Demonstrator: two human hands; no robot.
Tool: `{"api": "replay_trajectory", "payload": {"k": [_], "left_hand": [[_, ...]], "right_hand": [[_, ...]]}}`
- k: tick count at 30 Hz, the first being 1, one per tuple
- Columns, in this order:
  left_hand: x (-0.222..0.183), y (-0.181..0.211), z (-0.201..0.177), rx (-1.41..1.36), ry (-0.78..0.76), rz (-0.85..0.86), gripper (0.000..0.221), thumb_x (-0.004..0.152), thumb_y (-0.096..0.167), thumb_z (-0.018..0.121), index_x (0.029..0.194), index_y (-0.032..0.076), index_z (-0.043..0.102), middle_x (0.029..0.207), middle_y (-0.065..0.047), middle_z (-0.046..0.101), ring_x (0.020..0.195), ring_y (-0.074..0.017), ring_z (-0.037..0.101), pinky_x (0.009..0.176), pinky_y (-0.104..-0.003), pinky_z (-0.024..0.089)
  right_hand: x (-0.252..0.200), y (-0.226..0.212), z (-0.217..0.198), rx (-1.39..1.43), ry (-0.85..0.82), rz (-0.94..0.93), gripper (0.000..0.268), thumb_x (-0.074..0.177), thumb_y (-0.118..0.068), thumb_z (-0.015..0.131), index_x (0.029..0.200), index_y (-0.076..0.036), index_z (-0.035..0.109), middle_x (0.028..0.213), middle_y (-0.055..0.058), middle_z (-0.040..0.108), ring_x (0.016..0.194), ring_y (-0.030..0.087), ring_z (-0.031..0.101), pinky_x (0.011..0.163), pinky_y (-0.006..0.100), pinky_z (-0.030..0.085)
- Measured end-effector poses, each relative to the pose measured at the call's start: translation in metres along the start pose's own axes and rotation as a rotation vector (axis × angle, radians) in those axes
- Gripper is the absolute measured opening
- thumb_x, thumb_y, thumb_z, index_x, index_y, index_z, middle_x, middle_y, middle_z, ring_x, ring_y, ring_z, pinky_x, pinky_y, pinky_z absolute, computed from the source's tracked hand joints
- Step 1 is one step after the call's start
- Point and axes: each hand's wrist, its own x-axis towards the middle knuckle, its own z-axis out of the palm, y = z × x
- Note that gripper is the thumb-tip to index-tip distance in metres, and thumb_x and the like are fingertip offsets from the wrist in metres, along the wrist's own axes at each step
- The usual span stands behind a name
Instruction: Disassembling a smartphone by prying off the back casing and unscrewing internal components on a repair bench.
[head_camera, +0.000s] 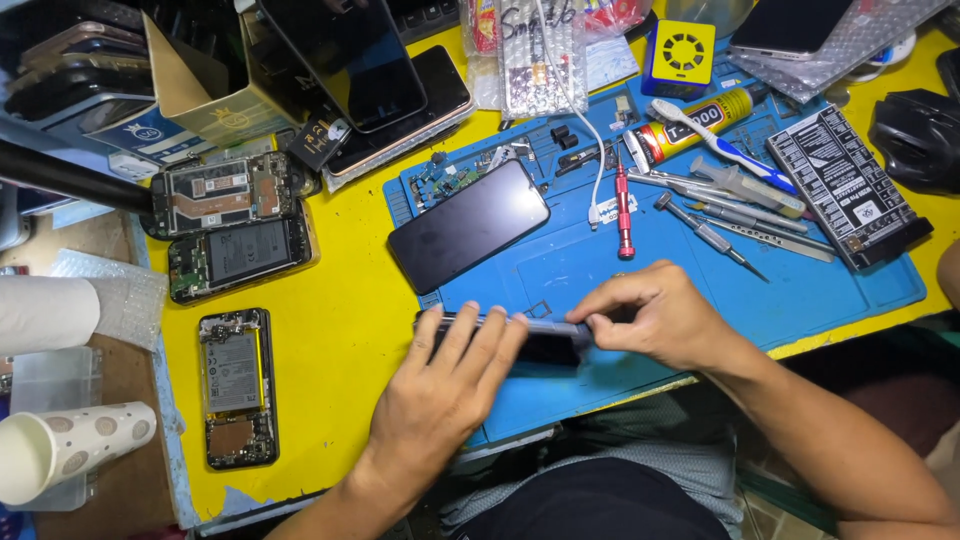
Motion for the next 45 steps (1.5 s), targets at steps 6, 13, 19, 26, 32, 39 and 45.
{"api": "replay_trajectory", "payload": {"k": [6, 13, 19, 26, 32, 39, 45], "left_hand": [[0.007, -0.008, 0.0, -0.074, -0.097, 0.003, 0.05, 0.092, 0.009, 0.059, 0.142, 0.012, 0.057, 0.132, -0.009, 0.063, 0.119, -0.0282, 0.059, 0.106, -0.046, 0.045], [0.019, -0.042, 0.004, -0.718, -0.516, -0.224, 0.101, 0.067, 0.016, 0.075, 0.158, 0.009, 0.034, 0.144, -0.009, 0.051, 0.124, -0.0338, 0.052, 0.078, -0.055, 0.053], [0.019, -0.047, 0.004, -1.132, -0.639, -0.468, 0.107, 0.067, 0.032, 0.079, 0.162, 0.021, 0.03, 0.143, -0.005, 0.055, 0.126, -0.0251, 0.058, 0.103, -0.035, 0.042], [-0.023, -0.036, 0.001, -1.414, -0.43, -0.708, 0.093, 0.074, 0.011, 0.079, 0.159, 0.018, 0.042, 0.136, -0.005, 0.056, 0.126, -0.0174, 0.056, 0.11, -0.028, 0.036], [-0.06, -0.021, 0.0, -1.398, -0.251, -0.893, 0.087, 0.077, 0.008, 0.077, 0.156, 0.012, 0.044, 0.145, -0.009, 0.051, 0.136, -0.0185, 0.053, 0.117, -0.027, 0.035], [-0.074, -0.017, -0.006, -1.639, -0.143, -1.022, 0.08, 0.082, 0.002, 0.072, 0.155, 0.007, 0.04, 0.155, -0.012, 0.046, 0.144, -0.025, 0.048, 0.121, -0.036, 0.036], [-0.084, -0.015, 0.0, -1.763, -0.185, -1.024, 0.081, 0.086, 0.011, 0.068, 0.161, 0.009, 0.037, 0.123, -0.008, 0.058, 0.07, -0.0089, 0.045, 0.067, -0.02, 0.045]], "right_hand": [[0.013, -0.005, 0.001, 0.145, -0.085, 0.217, 0.023, 0.091, -0.009, 0.07, 0.11, -0.003, 0.08, 0.097, 0.012, 0.085, 0.084, 0.013, 0.076, 0.074, 0.023, 0.06], [0.006, -0.017, -0.004, 0.681, 0.001, 0.223, 0.08, 0.077, 0.0, 0.075, 0.15, 0.006, 0.043, 0.141, 0.027, 0.062, 0.112, 0.027, 0.069, 0.094, 0.04, 0.06], [-0.001, -0.014, 0.011, 0.657, 0.086, 0.14, 0.078, 0.079, 0.01, 0.071, 0.151, 0.001, 0.042, 0.149, 0.029, 0.055, 0.124, 0.03, 0.064, 0.103, 0.042, 0.058], [0.016, -0.02, 0.027, 0.331, 0.083, 0.199, 0.059, 0.079, 0.006, 0.079, 0.136, 0.004, 0.062, 0.09, 0.016, 0.076, 0.082, 0.019, 0.074, 0.08, 0.028, 0.064], [0.031, -0.031, 0.029, -0.141, -0.126, 0.115, 0.039, 0.091, -0.018, 0.072, 0.13, -0.013, 0.069, 0.117, 0.007, 0.078, 0.079, 0.014, 0.082, 0.076, 0.025, 0.065], [0.032, -0.013, 0.021, -0.58, -0.185, -0.32, 0.033, 0.091, -0.027, 0.076, 0.12, -0.011, 0.075, 0.105, 0.007, 0.068, 0.091, 0.023, 0.067, 0.073, 0.035, 0.055], [0.029, -0.008, 0.033, -0.717, -0.199, -0.342, 0.018, 0.091, -0.029, 0.078, 0.1, -0.015, 0.074, 0.099, 0.005, 0.064, 0.09, 0.025, 0.064, 0.062, 0.04, 0.055]]}}
